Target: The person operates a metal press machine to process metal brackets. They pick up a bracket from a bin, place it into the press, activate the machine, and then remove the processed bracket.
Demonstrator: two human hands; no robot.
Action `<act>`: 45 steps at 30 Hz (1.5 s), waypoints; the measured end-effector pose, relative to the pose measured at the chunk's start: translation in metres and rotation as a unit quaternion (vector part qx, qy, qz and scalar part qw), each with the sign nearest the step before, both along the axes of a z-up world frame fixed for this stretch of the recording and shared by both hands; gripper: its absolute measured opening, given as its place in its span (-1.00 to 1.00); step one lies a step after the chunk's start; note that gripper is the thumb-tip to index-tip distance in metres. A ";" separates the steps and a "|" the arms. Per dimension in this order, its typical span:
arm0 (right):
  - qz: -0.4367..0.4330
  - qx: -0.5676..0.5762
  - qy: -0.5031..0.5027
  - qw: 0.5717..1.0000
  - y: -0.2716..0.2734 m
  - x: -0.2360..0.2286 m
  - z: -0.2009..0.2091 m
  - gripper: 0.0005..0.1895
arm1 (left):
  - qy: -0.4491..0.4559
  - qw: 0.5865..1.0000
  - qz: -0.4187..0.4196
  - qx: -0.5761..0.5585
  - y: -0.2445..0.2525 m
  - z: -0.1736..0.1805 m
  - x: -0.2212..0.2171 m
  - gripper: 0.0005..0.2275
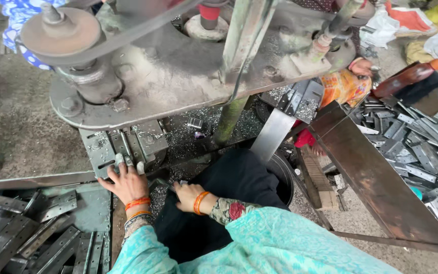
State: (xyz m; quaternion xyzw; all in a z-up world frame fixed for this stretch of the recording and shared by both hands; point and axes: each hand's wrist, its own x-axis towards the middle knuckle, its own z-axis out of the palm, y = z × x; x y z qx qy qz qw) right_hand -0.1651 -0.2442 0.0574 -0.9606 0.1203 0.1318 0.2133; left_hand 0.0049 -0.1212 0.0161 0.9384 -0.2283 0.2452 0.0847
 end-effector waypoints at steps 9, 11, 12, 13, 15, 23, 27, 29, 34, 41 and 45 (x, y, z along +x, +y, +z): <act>0.020 -0.021 0.013 0.999 0.002 -0.001 0.004 -0.22 | 0.059 0.996 0.001 0.073 0.002 0.006 0.007 -0.78; -0.011 0.002 -0.010 1.000 0.006 -0.020 -0.008 -0.11 | 0.059 0.996 -0.007 0.066 0.003 0.006 0.007 -0.79; -0.011 0.000 -0.017 1.000 0.007 -0.023 -0.014 -0.14 | 0.064 0.996 -0.009 0.067 0.005 0.007 0.006 -0.79; -0.010 -0.004 -0.026 1.000 0.005 -0.023 -0.019 -0.18 | 0.067 0.996 -0.010 0.066 0.004 0.007 0.007 -0.80; -0.007 -0.008 -0.029 1.000 0.003 -0.022 -0.027 -0.21 | 0.072 0.995 -0.008 0.072 0.004 0.007 0.007 -0.80; 0.027 -0.028 -0.005 0.999 0.004 0.001 -0.009 -0.12 | 0.127 0.986 -0.005 0.112 0.008 0.017 0.005 -0.72; 0.043 -0.042 0.025 0.998 -0.002 0.024 0.003 -0.15 | 0.135 0.985 -0.020 0.108 0.006 0.024 0.011 -0.73; 0.046 -0.044 0.015 0.998 -0.003 0.023 0.000 -0.18 | 0.143 0.981 -0.018 0.127 0.005 0.022 0.013 -0.74; 0.000 -0.015 -0.010 1.000 0.007 -0.017 -0.010 -0.16 | 0.139 0.985 -0.022 0.104 0.008 0.019 0.015 -0.76; -0.025 -0.027 0.048 0.998 0.004 -0.013 -0.006 -0.24 | 0.127 0.991 -0.034 0.021 0.004 0.007 0.011 -0.75; 0.015 -0.049 0.055 0.997 -0.002 0.003 0.006 -0.15 | 0.079 0.996 -0.025 0.016 -0.003 -0.001 0.019 -0.72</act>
